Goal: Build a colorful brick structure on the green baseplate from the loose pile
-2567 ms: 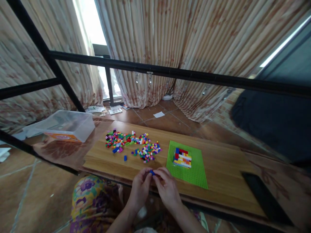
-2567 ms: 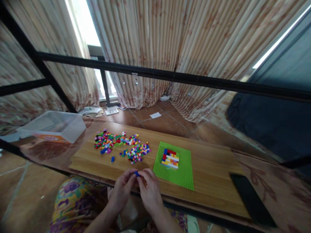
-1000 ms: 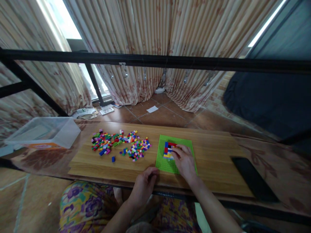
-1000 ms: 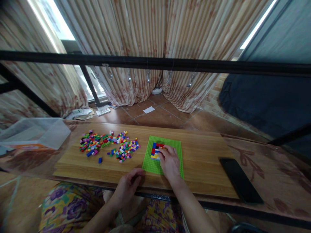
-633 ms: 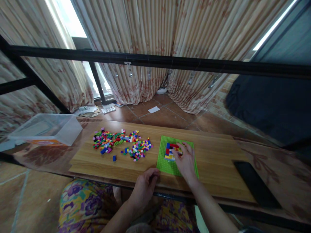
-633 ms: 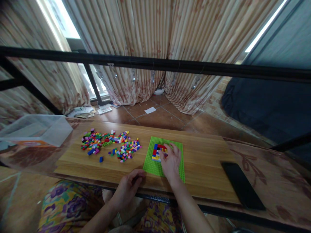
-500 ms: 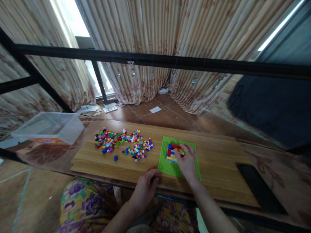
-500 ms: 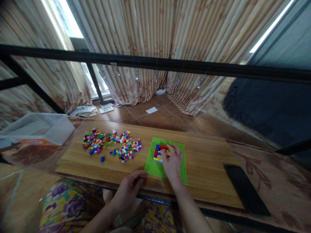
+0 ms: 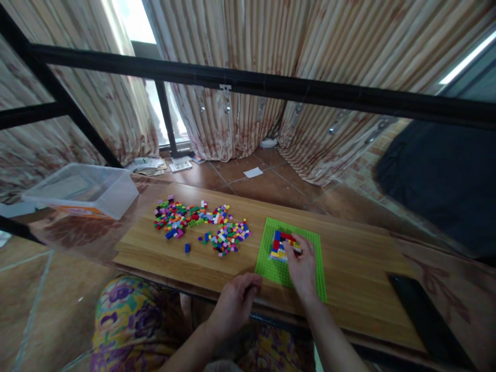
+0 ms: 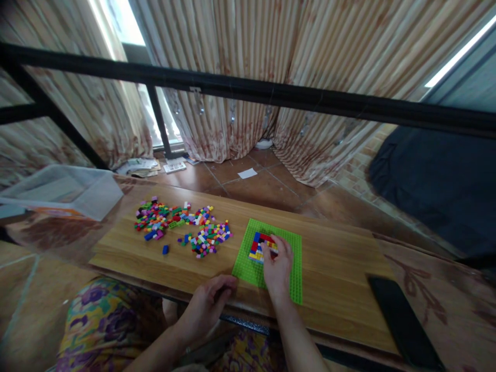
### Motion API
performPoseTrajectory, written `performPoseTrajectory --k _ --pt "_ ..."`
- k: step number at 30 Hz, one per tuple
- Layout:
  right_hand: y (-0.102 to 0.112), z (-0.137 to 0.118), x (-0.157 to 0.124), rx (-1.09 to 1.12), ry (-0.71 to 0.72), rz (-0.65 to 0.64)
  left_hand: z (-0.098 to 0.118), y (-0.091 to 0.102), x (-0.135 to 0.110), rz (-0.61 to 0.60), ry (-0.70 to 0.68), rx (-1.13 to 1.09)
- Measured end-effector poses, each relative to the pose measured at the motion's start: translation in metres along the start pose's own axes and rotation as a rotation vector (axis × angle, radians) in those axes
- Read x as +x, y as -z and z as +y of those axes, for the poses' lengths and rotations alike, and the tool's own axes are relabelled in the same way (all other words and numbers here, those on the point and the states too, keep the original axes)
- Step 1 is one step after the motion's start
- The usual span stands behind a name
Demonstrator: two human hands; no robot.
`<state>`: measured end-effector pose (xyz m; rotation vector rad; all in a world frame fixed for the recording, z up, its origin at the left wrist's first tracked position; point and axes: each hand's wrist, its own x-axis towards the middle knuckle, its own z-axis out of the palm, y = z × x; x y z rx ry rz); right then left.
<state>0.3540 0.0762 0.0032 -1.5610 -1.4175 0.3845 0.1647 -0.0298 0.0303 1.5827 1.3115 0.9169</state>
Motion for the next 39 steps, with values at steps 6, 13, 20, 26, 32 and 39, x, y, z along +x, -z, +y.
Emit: performPoseTrajectory --k 6,13,20,26,32,39 --pt "-0.002 0.000 -0.002 -0.050 0.040 0.016 0.002 -0.001 0.000 -0.005 0.008 -0.045" --pt "0.005 0.003 -0.003 -0.059 0.072 -0.042 -0.004 0.027 -0.009 0.280 0.055 -0.104" --pt "0.025 0.017 -0.009 -0.100 -0.025 0.012 -0.035 0.116 -0.008 0.840 0.288 0.417" --pt "0.043 0.001 -0.022 -0.151 -0.065 0.002 -0.041 0.124 0.000 0.587 0.302 0.670" --pt "0.052 -0.025 -0.040 -0.139 0.035 -0.036 -0.039 0.121 0.003 0.493 0.281 0.704" --pt "0.029 -0.049 -0.099 -0.007 0.206 -0.388 -0.032 0.087 -0.020 0.428 0.206 0.391"
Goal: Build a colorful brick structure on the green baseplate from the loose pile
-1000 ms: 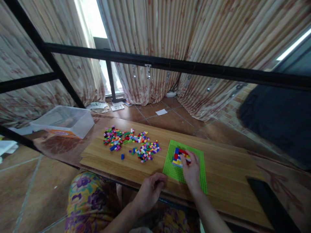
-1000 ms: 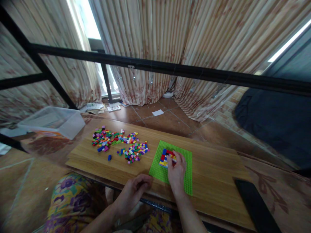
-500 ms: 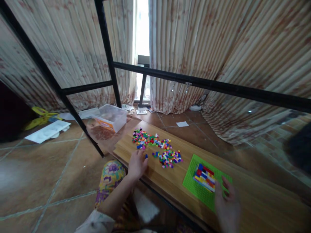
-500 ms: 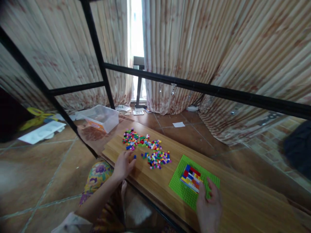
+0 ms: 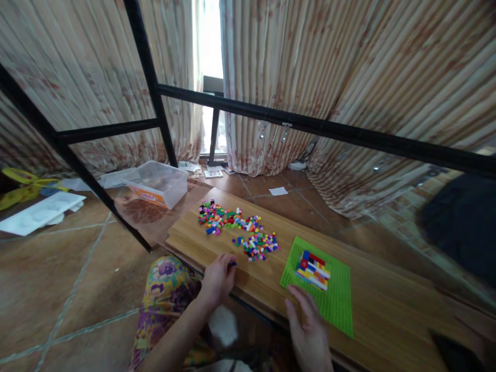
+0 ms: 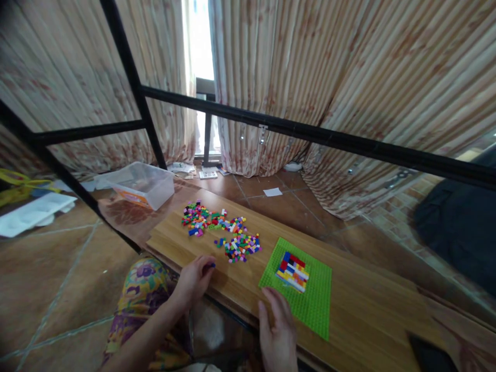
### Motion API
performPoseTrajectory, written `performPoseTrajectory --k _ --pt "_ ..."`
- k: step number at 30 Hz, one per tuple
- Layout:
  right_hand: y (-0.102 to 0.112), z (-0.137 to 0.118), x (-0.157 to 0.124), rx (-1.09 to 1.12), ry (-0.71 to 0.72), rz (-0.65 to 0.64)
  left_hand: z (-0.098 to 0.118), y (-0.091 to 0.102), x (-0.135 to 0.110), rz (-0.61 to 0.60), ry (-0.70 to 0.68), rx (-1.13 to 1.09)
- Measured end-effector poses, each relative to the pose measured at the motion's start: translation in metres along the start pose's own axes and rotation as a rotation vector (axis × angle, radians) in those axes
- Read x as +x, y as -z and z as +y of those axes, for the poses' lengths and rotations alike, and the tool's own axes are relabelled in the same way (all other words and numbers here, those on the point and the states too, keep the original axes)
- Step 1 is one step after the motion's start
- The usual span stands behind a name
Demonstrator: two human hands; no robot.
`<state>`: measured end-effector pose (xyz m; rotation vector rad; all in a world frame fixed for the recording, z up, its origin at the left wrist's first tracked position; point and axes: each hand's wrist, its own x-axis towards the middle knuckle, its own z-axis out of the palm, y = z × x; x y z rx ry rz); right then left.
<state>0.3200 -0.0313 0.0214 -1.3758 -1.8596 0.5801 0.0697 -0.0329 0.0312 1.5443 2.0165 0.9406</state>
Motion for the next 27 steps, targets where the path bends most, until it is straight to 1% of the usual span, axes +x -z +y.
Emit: performPoseTrajectory --k 2,5,7,9,12,16,18,20,22,24,25,27 --pt "-0.012 -0.012 -0.008 0.018 0.063 -0.074 0.009 -0.011 -0.012 -0.052 0.003 -0.176" --pt "-0.021 -0.028 -0.012 0.048 0.101 -0.106 0.027 -0.026 -0.026 -0.184 0.096 -0.522" --pt "-0.022 -0.033 -0.011 0.077 0.073 -0.097 0.039 -0.035 -0.032 -0.226 0.183 -0.713" --pt "-0.020 -0.035 -0.009 0.108 0.023 -0.088 0.049 -0.042 -0.036 -0.289 0.233 -0.858" --pt "-0.013 -0.031 -0.008 0.153 -0.058 -0.101 0.060 -0.050 -0.038 -0.324 0.296 -0.960" --pt "-0.006 -0.024 -0.011 0.205 -0.135 -0.111 0.067 -0.057 -0.039 -0.354 0.357 -0.997" --pt "-0.003 -0.018 -0.011 0.214 -0.145 -0.102 0.067 -0.060 -0.040 -0.369 0.321 -0.985" --pt "0.002 -0.010 -0.009 0.212 -0.147 -0.079 0.065 -0.063 -0.040 -0.357 0.245 -0.913" --pt "0.010 0.000 -0.001 0.185 -0.161 -0.031 0.059 -0.062 -0.038 -0.313 0.169 -0.800" --pt "0.020 0.012 0.011 0.129 -0.175 0.043 0.050 -0.058 -0.034 -0.240 0.117 -0.682" --pt "0.025 0.018 0.019 0.096 -0.170 0.092 0.045 -0.055 -0.030 -0.201 0.098 -0.621" --pt "0.034 0.029 0.036 0.038 -0.117 0.143 0.036 -0.047 -0.021 -0.129 0.072 -0.489"
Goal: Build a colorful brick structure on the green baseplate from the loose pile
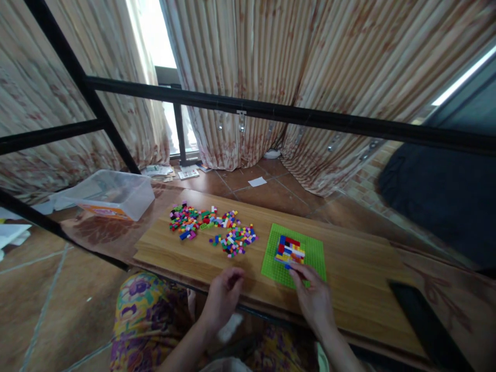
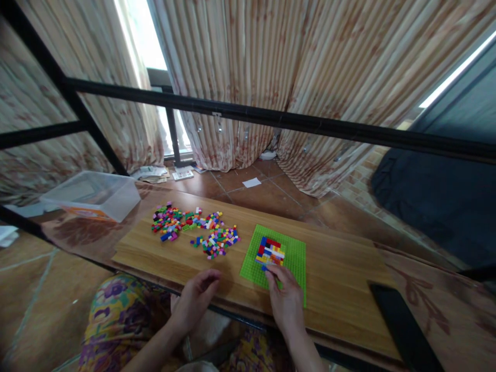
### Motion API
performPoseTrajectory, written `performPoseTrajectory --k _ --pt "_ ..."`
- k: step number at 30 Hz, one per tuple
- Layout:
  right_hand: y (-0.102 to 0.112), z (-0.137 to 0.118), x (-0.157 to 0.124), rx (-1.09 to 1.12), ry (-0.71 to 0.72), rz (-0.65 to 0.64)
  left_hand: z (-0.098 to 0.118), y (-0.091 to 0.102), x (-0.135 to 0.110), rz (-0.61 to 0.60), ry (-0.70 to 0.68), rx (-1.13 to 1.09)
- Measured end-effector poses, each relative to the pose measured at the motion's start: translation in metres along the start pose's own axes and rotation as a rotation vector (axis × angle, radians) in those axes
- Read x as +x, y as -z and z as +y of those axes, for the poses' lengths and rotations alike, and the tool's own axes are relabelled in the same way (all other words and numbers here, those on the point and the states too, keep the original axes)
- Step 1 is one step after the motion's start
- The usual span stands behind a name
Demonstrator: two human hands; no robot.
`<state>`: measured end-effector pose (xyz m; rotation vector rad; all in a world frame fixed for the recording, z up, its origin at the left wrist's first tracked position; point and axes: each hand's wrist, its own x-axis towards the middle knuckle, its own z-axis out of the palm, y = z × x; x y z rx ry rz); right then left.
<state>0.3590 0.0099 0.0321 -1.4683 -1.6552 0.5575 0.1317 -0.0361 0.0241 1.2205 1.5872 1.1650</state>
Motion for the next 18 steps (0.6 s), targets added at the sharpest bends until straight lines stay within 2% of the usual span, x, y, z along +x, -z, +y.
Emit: performPoseTrajectory --k 3,6,13,18 --pt "0.002 0.009 0.024 -0.058 0.094 0.043 -0.005 0.015 0.011 0.050 -0.004 0.093" --pt "-0.003 0.015 0.036 -0.147 0.142 0.076 -0.008 0.020 0.015 0.034 -0.004 0.087" --pt "-0.014 0.021 0.038 -0.251 0.219 0.110 -0.012 0.019 0.012 0.020 0.005 0.079" --pt "-0.014 0.024 0.039 -0.248 0.218 0.122 -0.013 0.019 0.013 0.023 -0.010 0.088"
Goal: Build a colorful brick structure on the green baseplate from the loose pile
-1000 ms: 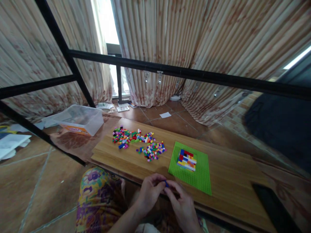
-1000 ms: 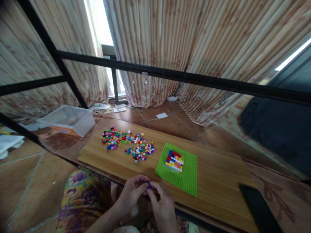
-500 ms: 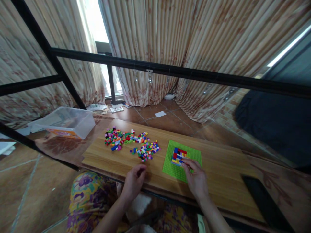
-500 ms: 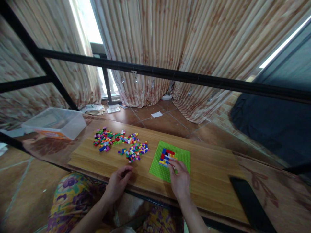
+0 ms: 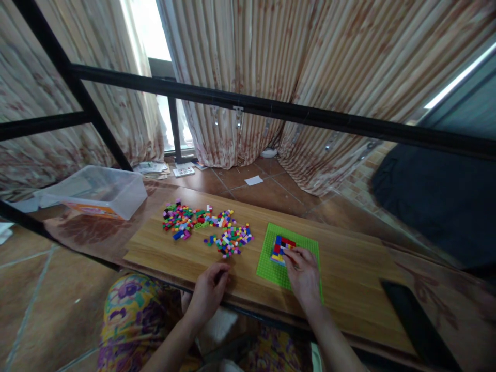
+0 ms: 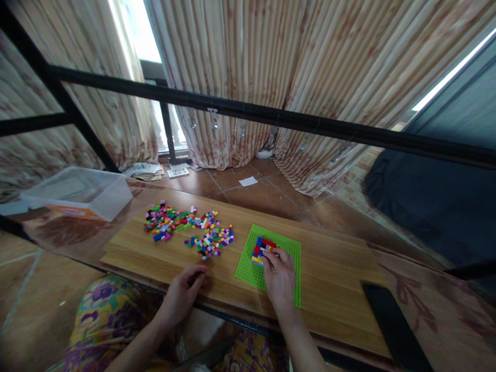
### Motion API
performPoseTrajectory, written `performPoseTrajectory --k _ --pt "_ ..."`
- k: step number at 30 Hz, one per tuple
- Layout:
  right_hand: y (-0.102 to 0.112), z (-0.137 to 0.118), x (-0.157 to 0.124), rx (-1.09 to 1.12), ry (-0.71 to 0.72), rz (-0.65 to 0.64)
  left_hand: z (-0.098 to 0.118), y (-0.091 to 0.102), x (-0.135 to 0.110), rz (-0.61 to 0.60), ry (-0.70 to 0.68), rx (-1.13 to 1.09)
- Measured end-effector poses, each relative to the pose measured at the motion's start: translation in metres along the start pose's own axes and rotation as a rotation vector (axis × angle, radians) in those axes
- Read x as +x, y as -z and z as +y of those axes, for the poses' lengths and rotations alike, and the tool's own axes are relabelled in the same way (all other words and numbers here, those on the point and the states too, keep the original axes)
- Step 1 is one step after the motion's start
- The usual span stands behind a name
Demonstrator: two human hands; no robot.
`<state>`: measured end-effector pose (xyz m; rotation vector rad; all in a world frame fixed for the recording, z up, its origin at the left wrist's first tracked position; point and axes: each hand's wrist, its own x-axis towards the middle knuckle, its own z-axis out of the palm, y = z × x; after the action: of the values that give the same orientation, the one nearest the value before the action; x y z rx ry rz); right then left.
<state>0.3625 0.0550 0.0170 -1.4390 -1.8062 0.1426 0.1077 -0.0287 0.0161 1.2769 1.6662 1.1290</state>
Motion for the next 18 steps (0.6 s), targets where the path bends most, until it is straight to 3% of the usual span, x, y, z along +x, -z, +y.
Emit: performPoseTrajectory --k 8,18 --pt "0.006 0.003 0.002 0.114 -0.109 0.040 0.003 0.001 -0.001 -0.014 -0.007 0.008" --pt "-0.017 0.007 0.012 -0.187 -0.152 0.118 -0.004 -0.001 -0.001 -0.021 -0.023 -0.012"
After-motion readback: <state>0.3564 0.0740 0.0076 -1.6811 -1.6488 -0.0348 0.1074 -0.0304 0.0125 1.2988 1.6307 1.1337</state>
